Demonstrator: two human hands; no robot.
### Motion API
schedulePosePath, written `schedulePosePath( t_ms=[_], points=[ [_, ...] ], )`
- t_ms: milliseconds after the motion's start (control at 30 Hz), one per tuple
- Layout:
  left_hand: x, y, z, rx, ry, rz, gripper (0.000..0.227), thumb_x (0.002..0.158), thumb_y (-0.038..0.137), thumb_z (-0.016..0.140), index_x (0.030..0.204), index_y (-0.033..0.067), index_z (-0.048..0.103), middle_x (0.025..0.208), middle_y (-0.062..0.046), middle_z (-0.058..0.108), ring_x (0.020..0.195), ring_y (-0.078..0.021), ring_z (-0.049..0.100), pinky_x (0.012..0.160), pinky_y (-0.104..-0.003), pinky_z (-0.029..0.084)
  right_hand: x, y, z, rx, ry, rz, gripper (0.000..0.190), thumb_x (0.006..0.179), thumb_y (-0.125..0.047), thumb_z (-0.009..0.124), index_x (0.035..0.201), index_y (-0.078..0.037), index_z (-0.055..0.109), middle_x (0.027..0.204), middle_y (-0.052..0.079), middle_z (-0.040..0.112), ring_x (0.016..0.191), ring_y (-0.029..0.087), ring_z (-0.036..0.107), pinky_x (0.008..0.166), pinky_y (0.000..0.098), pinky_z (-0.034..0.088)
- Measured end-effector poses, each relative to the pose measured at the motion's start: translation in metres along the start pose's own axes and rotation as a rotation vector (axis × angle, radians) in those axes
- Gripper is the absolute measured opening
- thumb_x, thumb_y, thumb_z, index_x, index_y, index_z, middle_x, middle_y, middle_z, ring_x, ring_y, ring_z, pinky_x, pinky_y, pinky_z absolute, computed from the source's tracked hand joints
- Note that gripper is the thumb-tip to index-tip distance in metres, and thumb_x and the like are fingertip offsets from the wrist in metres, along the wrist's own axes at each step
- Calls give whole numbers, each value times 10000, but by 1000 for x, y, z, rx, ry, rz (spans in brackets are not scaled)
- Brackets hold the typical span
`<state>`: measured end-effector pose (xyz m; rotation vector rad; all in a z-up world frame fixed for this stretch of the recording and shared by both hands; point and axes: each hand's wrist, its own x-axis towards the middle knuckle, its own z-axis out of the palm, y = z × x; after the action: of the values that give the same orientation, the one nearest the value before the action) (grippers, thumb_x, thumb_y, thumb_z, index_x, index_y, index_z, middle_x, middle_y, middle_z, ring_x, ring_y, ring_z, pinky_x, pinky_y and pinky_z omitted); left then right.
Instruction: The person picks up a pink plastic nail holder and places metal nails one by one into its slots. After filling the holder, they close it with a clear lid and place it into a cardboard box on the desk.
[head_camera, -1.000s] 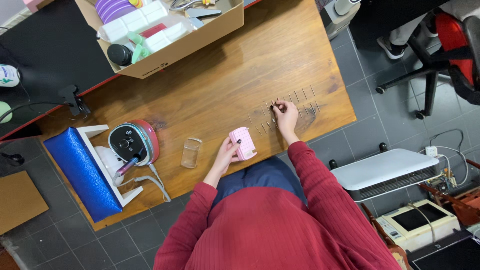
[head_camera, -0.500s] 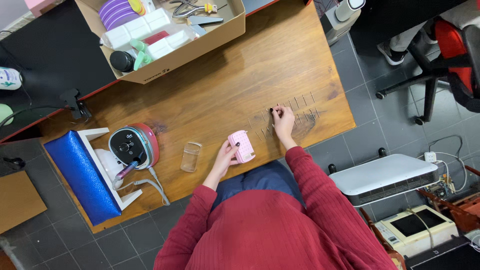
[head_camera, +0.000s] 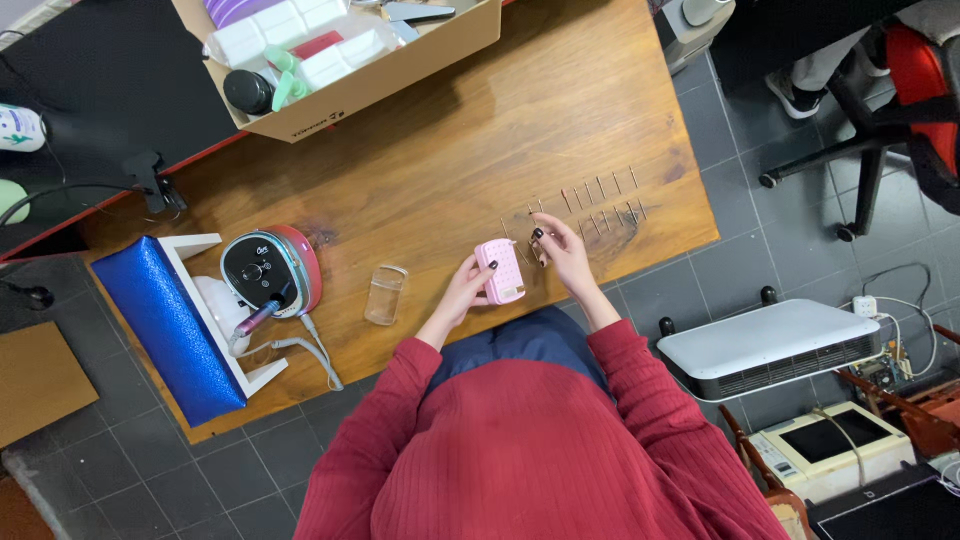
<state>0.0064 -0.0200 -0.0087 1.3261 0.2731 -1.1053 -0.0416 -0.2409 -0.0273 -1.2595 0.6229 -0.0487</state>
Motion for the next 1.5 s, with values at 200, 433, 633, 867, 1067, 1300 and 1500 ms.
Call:
schedulePosePath(
  t_ms=[200,433,633,867,1067,1300,1500],
  points=[
    [-2,2,10,57,-37,-9,843,933,455,780,1553,106,328,1240,-102,624,1001,-251,730,754,-433,652,-10,-12,5,-119,48,-137,220,1001,-75,675,1214,-92,728,1080,98,743,946,147,718,837,293,577],
    [-4,3,14,74,-37,-23,814,930,464,776,1529,96,365,1228,-86,622,991,-223,719,760,-414,651,-20,-11,5,-327,91,-246,134,963,-83,736,1085,-132,758,995,25,757,926,139,702,806,288,553],
    [-7,6,13,67,-25,-19,825,923,455,786,1532,95,362,1209,-87,627,963,-216,722,744,-415,657,-33,-37,12,-572,58,-379,140,951,-74,735,1036,-177,780,964,4,750,908,170,715,780,283,559],
    [-10,12,15,65,-15,-14,833,915,454,797,1529,92,364,1204,-88,630,945,-211,719,742,-408,655,-38,-42,9,-665,47,-437,148,960,-40,699,1045,-146,757,953,61,728,906,247,710,807,342,565],
    [-7,6,15,71,-14,-6,792,925,426,788,1525,108,379,1188,-82,637,920,-192,719,715,-391,666,-42,-48,11,-700,86,-462,152,957,-31,705,1041,-147,755,950,53,724,891,242,709,805,348,573],
    [-11,13,16,65,12,-9,831,916,449,800,1537,115,362,1189,-93,635,926,-206,723,713,-395,667,-41,-56,15,-709,23,-518,153,931,-13,714,1009,-137,760,926,76,726,889,282,706,827,401,560],
    [-27,34,23,60,14,-2,860,906,444,807,1545,105,344,1189,-108,629,918,-218,726,699,-404,672,-44,-77,24,-601,25,-525,159,949,-3,700,1032,-125,760,978,88,736,933,284,712,857,394,560]
  ],
)
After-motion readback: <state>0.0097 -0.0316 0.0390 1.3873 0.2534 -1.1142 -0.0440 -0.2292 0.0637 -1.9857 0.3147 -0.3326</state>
